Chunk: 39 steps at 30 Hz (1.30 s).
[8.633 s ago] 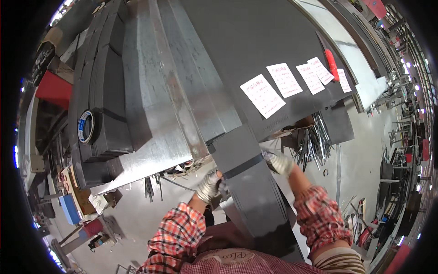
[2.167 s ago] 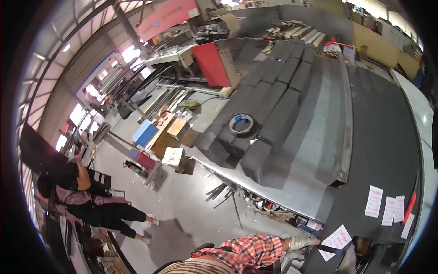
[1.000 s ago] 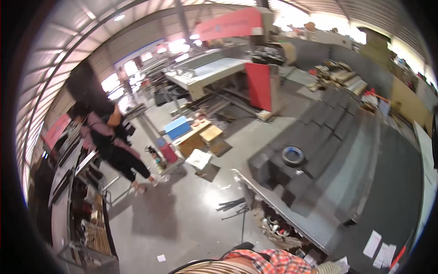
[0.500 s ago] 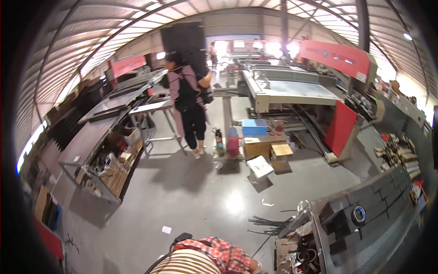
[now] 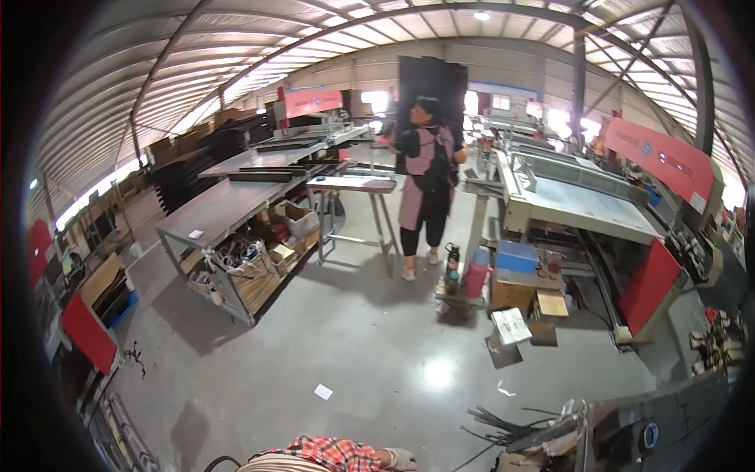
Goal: The recorder is applying tape and labels to dark gray industrial components on a workbench in a factory setting.
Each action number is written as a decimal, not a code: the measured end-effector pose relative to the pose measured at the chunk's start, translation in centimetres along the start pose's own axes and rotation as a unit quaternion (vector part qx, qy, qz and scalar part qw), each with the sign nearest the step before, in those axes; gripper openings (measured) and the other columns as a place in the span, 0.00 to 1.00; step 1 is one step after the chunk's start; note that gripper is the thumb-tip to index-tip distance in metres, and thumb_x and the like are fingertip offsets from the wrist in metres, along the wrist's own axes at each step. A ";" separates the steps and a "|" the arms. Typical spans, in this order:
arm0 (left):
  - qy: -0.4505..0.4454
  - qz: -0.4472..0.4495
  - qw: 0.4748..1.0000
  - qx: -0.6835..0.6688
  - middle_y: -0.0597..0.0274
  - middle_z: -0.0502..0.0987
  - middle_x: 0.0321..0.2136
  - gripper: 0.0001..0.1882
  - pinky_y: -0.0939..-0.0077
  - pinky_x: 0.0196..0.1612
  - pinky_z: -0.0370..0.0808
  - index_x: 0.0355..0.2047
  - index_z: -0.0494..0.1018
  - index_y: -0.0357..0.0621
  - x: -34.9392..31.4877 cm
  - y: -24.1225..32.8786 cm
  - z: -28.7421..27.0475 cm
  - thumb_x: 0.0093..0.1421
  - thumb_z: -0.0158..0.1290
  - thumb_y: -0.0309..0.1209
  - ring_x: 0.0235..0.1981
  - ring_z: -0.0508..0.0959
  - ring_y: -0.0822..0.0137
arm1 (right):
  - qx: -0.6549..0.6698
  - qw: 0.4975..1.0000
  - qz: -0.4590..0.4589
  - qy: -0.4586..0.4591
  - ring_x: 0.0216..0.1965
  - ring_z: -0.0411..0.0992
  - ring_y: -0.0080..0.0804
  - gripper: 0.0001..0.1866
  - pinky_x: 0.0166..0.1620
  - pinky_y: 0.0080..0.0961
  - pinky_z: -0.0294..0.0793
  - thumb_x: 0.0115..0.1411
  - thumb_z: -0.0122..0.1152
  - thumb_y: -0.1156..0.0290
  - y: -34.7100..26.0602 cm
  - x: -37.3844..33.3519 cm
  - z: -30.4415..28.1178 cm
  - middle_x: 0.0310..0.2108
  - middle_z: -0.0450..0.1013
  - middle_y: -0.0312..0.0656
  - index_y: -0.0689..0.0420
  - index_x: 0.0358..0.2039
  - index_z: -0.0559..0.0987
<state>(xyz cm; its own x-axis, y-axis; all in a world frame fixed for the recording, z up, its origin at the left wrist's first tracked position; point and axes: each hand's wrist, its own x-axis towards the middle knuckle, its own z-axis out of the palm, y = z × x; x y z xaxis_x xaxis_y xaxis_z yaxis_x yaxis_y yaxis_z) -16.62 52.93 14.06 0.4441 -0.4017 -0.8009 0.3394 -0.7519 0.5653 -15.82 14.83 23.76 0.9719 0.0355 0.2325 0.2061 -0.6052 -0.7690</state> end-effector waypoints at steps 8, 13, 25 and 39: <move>0.420 0.086 0.903 0.012 0.48 0.76 0.39 0.20 0.59 0.43 0.71 0.42 0.73 0.44 -2.5 -25.7 -4.3 0.54 0.47 0.43 0.41 0.75 0.50 | 0.093 0.953 0.006 -0.289 0.43 0.69 0.31 0.14 0.44 0.24 0.71 0.59 0.55 0.73 -8.7 3.6 21.7 0.43 0.72 0.42 0.62 0.46 0.72; 0.557 -0.028 0.811 -0.176 0.47 0.78 0.32 0.19 0.60 0.37 0.72 0.36 0.75 0.41 -17.0 -37.2 -4.2 0.53 0.48 0.42 0.34 0.77 0.51 | 0.086 0.875 0.015 -0.476 0.33 0.71 0.24 0.10 0.37 0.22 0.72 0.60 0.56 0.70 -18.9 4.8 38.2 0.36 0.75 0.39 0.59 0.41 0.76; 0.607 -0.189 0.621 -0.459 0.47 0.75 0.42 0.29 0.63 0.49 0.69 0.48 0.70 0.42 -21.1 -44.5 11.4 0.57 0.45 0.53 0.46 0.74 0.50 | 0.130 0.651 -0.132 -0.736 0.40 0.68 0.26 0.14 0.41 0.22 0.72 0.60 0.55 0.73 -39.9 3.6 63.4 0.41 0.71 0.39 0.60 0.46 0.72; 0.845 0.002 0.233 -0.481 0.55 0.72 0.48 0.22 0.67 0.51 0.69 0.52 0.66 0.39 -38.9 -35.4 17.8 0.60 0.48 0.37 0.49 0.71 0.61 | 0.174 0.142 -0.304 -0.926 0.31 0.70 0.20 0.10 0.35 0.16 0.71 0.61 0.53 0.70 -53.1 -26.4 67.8 0.34 0.73 0.35 0.60 0.42 0.74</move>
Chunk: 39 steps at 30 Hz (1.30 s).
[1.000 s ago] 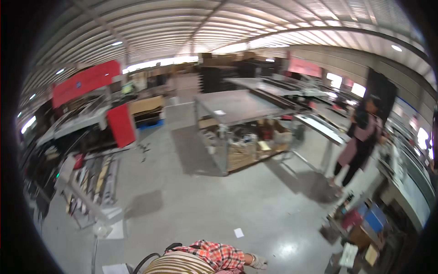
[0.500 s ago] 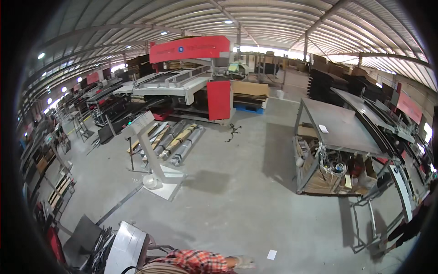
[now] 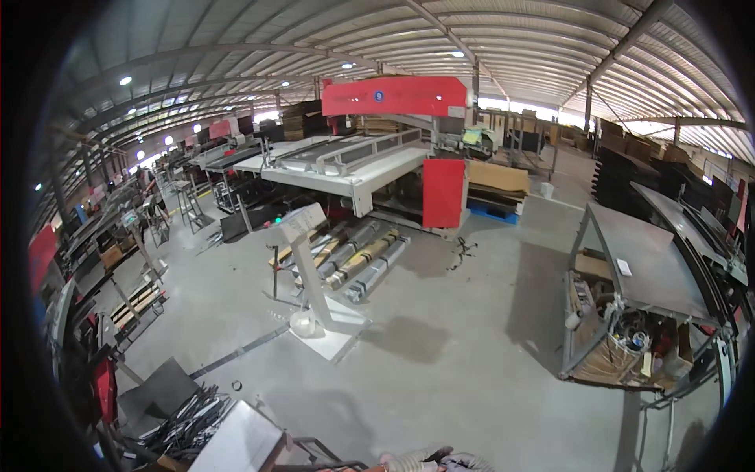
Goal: The recorder is applying tape and labels to dark gray industrial components on a workbench in a factory setting.
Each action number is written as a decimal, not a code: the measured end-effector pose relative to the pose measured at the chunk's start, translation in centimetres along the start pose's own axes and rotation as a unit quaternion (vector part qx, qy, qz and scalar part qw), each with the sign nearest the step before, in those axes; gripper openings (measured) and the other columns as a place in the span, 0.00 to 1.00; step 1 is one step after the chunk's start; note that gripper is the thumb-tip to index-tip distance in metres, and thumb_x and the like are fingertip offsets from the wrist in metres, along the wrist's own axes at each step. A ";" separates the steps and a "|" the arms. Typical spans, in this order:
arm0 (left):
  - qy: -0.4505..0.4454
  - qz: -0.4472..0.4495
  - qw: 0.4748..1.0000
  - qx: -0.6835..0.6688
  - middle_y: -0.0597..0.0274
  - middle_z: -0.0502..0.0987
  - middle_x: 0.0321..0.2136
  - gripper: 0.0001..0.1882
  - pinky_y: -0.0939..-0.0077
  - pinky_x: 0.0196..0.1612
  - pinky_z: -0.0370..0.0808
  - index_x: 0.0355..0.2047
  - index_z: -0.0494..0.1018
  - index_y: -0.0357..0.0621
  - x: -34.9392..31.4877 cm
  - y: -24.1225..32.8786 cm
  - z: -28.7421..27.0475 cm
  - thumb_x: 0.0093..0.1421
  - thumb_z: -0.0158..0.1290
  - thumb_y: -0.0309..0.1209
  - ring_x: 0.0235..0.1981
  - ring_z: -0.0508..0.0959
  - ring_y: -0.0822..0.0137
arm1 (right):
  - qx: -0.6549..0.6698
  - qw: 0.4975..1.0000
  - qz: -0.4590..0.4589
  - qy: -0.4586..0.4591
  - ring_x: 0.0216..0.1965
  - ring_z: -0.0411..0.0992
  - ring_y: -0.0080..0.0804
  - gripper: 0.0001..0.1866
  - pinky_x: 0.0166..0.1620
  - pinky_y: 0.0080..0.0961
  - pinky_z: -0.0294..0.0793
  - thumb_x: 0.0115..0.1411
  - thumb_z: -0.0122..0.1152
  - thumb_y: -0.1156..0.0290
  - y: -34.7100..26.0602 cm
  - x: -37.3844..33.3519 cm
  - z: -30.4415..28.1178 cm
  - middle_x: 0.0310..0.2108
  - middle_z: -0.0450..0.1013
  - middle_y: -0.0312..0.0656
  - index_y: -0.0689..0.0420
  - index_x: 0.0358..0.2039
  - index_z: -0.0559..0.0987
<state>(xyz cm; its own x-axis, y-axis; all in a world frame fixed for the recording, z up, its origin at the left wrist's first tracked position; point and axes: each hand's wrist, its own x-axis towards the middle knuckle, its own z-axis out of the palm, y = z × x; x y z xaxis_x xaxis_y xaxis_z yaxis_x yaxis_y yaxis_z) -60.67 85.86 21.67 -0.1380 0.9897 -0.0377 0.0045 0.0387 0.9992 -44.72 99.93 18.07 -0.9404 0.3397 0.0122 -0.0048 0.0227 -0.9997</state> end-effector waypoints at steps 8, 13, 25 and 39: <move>0.036 -0.103 0.979 -0.172 0.56 0.75 0.43 0.16 0.73 0.48 0.71 0.47 0.70 0.35 -1.6 4.3 -16.0 0.61 0.50 0.30 0.43 0.74 0.69 | 0.307 0.918 0.230 -0.098 0.32 0.70 0.21 0.12 0.38 0.18 0.72 0.60 0.55 0.73 -9.8 16.9 7.1 0.35 0.73 0.36 0.60 0.44 0.74; 0.051 -0.065 0.976 -0.202 0.59 0.72 0.48 0.26 0.72 0.52 0.69 0.55 0.63 0.34 -1.9 2.4 -24.3 0.59 0.53 0.34 0.47 0.72 0.67 | 0.292 0.895 0.214 -0.260 0.43 0.71 0.25 0.15 0.44 0.22 0.72 0.60 0.56 0.74 -10.5 27.1 9.4 0.45 0.72 0.38 0.60 0.48 0.72; 0.297 -0.065 0.940 -0.156 0.64 0.74 0.42 0.21 0.76 0.49 0.69 0.53 0.66 0.35 -3.7 3.0 -42.8 0.59 0.49 0.29 0.45 0.71 0.73 | -0.288 0.746 -0.399 -0.448 0.51 0.65 0.52 0.37 0.55 0.40 0.63 0.53 0.58 0.47 -9.8 58.1 20.8 0.51 0.66 0.55 0.58 0.56 0.66; 0.504 -0.118 0.838 -0.175 0.64 0.74 0.40 0.21 0.76 0.47 0.69 0.53 0.66 0.35 -16.5 -1.2 -70.5 0.60 0.49 0.30 0.42 0.72 0.74 | 0.086 0.524 -0.725 -0.438 0.31 0.73 0.40 0.16 0.33 0.37 0.71 0.59 0.53 0.59 -40.2 77.2 46.0 0.34 0.75 0.45 0.60 0.37 0.76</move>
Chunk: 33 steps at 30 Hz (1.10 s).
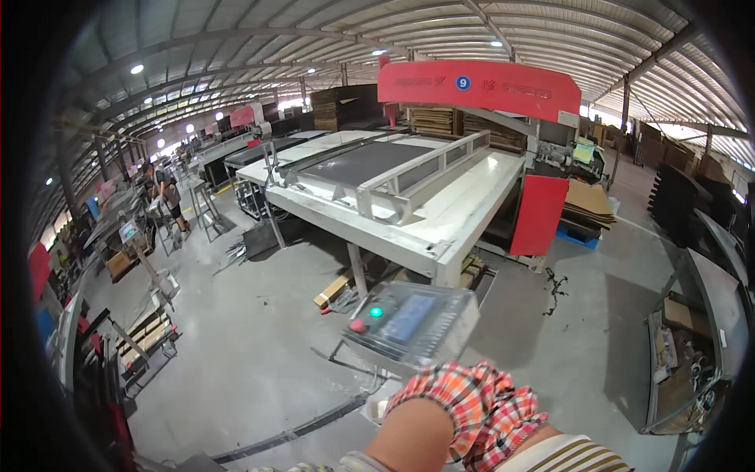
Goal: The recorder is applying tape and labels to dark gray industrial components on a workbench in a factory setting.
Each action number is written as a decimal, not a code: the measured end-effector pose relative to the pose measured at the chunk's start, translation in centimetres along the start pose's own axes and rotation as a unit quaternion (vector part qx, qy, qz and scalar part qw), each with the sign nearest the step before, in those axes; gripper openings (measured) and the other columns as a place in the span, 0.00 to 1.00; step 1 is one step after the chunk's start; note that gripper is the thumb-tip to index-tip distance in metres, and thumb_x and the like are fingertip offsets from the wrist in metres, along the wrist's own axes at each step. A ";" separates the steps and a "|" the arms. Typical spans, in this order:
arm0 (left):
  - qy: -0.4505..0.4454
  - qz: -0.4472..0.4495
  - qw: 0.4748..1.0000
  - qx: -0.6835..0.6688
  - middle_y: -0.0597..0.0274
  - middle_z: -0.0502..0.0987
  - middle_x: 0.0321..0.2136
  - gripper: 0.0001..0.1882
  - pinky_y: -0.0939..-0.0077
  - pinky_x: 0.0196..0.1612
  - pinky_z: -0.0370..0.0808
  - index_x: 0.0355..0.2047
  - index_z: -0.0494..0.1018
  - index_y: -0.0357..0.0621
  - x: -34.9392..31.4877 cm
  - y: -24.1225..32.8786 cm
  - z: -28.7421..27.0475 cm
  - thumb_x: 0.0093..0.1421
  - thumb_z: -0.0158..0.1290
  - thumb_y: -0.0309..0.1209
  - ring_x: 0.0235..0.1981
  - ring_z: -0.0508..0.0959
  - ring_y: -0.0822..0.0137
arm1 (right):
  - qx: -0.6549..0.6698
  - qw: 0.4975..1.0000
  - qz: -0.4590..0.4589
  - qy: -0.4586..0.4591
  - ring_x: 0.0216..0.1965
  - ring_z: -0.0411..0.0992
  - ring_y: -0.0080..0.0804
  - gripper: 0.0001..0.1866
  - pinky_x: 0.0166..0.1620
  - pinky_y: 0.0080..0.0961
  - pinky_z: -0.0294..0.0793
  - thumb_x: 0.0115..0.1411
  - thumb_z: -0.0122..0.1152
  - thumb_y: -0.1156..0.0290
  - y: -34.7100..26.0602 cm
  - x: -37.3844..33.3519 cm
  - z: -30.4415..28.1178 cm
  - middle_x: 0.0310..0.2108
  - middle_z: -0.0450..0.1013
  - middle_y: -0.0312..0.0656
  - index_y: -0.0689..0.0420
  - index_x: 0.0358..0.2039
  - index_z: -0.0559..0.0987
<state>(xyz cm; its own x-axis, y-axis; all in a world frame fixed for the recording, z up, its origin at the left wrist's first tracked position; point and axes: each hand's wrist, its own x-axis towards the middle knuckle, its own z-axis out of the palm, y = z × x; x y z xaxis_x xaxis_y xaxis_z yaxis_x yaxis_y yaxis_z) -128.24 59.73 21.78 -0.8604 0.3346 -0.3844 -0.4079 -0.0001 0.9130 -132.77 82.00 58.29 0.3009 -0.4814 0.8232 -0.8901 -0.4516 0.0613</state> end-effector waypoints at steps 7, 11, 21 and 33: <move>0.075 0.009 0.997 0.021 0.65 0.75 0.40 0.21 0.77 0.46 0.70 0.53 0.66 0.35 8.6 7.1 -16.5 0.60 0.49 0.31 0.41 0.72 0.74 | -0.064 0.990 0.108 0.058 0.30 0.73 0.41 0.16 0.32 0.35 0.71 0.57 0.55 0.59 12.4 -1.5 -5.9 0.31 0.75 0.45 0.59 0.37 0.76; 0.115 0.000 0.993 0.020 0.65 0.75 0.39 0.21 0.77 0.45 0.70 0.53 0.66 0.35 15.5 9.2 -23.9 0.60 0.48 0.31 0.41 0.72 0.74 | -0.081 0.984 0.135 0.081 0.29 0.73 0.42 0.16 0.32 0.34 0.71 0.56 0.56 0.58 20.3 -4.8 -8.8 0.30 0.75 0.45 0.58 0.36 0.77; 0.118 -0.111 0.986 0.047 0.65 0.75 0.38 0.22 0.77 0.43 0.71 0.53 0.66 0.35 36.1 12.0 -36.2 0.60 0.48 0.32 0.39 0.73 0.75 | -0.154 0.938 0.288 0.120 0.27 0.74 0.43 0.16 0.31 0.32 0.72 0.53 0.59 0.57 40.2 -12.1 -16.4 0.26 0.74 0.45 0.56 0.36 0.78; 0.252 -0.223 0.941 -0.031 0.76 0.67 0.17 0.13 0.82 0.24 0.66 0.45 0.70 0.40 49.3 14.4 -61.2 0.62 0.46 0.32 0.19 0.66 0.77 | -0.134 0.659 0.719 -0.178 0.35 0.73 0.51 0.19 0.38 0.39 0.72 0.58 0.50 0.56 71.3 -43.2 1.7 0.34 0.75 0.51 0.56 0.43 0.76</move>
<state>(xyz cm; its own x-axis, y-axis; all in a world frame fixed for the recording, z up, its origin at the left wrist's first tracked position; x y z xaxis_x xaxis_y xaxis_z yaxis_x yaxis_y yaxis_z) -195.23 18.53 7.60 -0.6280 -0.1750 -0.7583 -0.7670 -0.0254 0.6411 -208.62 69.33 26.14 -0.8996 -0.4345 -0.0431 -0.3571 0.7889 -0.5000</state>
